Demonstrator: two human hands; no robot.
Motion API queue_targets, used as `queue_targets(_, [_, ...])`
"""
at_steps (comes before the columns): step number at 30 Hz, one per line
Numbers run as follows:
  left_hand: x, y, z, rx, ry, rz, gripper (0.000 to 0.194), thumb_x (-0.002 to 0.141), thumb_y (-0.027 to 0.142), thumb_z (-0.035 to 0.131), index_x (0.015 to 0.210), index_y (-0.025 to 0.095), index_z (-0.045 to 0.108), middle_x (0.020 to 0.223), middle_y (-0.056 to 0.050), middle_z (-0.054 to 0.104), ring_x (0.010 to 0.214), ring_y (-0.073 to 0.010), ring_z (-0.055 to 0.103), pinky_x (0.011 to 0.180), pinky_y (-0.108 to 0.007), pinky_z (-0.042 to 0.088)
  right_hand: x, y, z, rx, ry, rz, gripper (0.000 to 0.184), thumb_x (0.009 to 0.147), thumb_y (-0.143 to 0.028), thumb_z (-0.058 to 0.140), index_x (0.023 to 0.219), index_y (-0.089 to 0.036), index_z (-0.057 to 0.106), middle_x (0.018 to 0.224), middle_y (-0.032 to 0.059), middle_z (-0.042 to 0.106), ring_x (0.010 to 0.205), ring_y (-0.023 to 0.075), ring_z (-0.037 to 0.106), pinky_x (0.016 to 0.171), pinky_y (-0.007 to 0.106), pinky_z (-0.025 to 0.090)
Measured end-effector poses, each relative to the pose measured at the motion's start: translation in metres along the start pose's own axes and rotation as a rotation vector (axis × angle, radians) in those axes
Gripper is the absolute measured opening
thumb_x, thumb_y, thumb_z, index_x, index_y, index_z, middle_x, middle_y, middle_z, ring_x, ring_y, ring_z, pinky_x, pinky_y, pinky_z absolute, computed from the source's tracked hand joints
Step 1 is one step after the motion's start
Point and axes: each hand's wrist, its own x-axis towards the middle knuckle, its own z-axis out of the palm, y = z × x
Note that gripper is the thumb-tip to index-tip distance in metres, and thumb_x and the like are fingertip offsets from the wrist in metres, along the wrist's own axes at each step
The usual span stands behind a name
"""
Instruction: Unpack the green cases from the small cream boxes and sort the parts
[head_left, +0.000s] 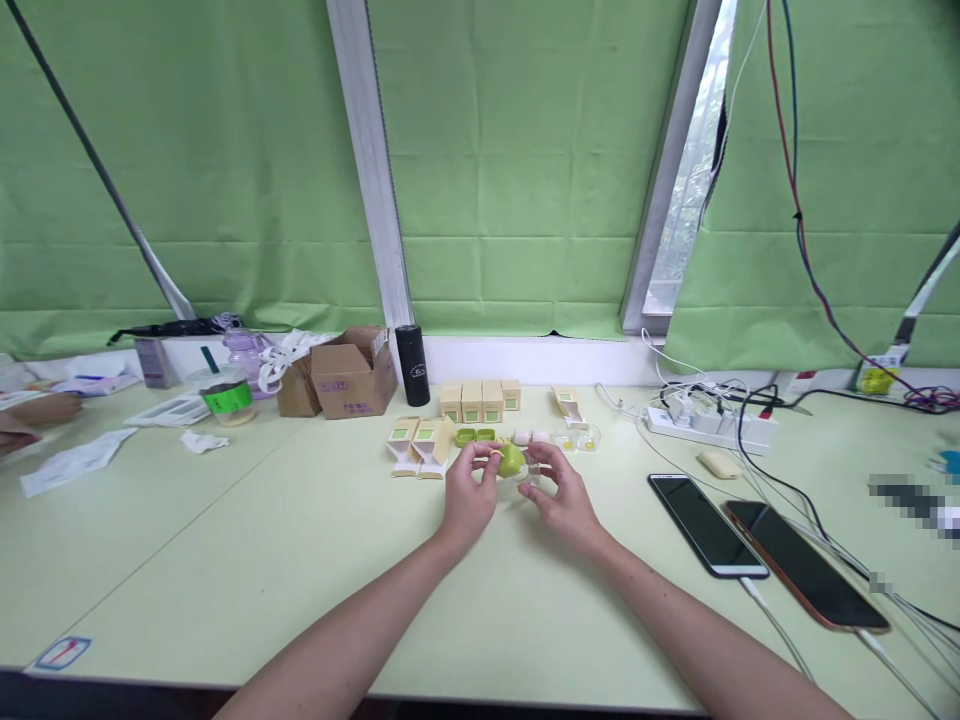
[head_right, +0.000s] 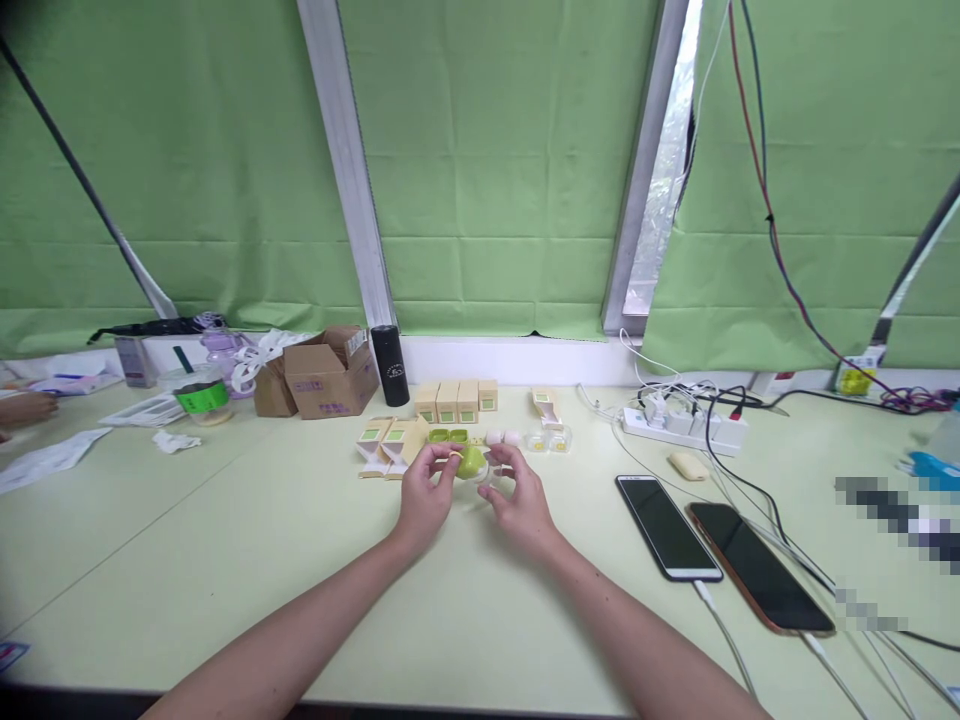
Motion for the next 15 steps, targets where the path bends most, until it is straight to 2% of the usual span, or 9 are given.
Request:
queue_targets(5, [0.013, -0.012, -0.002, -0.164, 0.172, -0.148, 0.036, 0.088, 0.054, 0.069, 0.088, 0.02, 0.06, 0.09, -0.006, 0.067, 0.09, -0.0208, 0.067, 0.08, -0.036, 0.058, 0.001, 0.005, -0.002, 0.0, 0.001, -0.026, 0.051, 0.079, -0.023, 0.076, 0.127, -0.03, 0.059, 0.131, 0.0069, 0.066, 0.123, 0.0279, 0.062, 0.106, 0.048, 0.05])
queue_targets(9, [0.019, -0.022, -0.005, -0.308, 0.206, -0.329, 0.046, 0.079, 0.06, 0.075, 0.084, 0.018, 0.057, 0.087, -0.004, 0.065, 0.082, -0.0194, 0.068, 0.071, -0.037, 0.063, 0.0, 0.006, -0.003, -0.036, -0.02, -0.052, 0.046, 0.082, -0.02, 0.071, 0.124, -0.03, 0.058, 0.132, 0.0057, 0.065, 0.124, 0.0264, 0.061, 0.109, 0.048, 0.048])
queue_targets(13, [0.019, -0.028, -0.008, -0.373, 0.228, -0.497, 0.04, 0.078, 0.051, 0.078, 0.078, 0.017, 0.057, 0.085, -0.006, 0.067, 0.073, -0.0179, 0.069, 0.066, -0.038, 0.065, -0.001, 0.006, -0.005, -0.099, -0.051, -0.105, 0.04, 0.084, -0.019, 0.068, 0.121, -0.03, 0.06, 0.129, 0.0053, 0.066, 0.122, 0.0264, 0.061, 0.111, 0.048, 0.045])
queue_targets(15, [0.018, -0.027, -0.008, -0.393, 0.213, -0.566, 0.034, 0.078, 0.043, 0.078, 0.077, 0.017, 0.058, 0.082, -0.007, 0.069, 0.068, -0.0171, 0.068, 0.062, -0.036, 0.064, -0.001, 0.005, -0.006, -0.15, -0.059, -0.146, 0.03, 0.086, -0.02, 0.066, 0.115, -0.029, 0.061, 0.128, 0.0062, 0.067, 0.122, 0.0273, 0.061, 0.109, 0.049, 0.046])
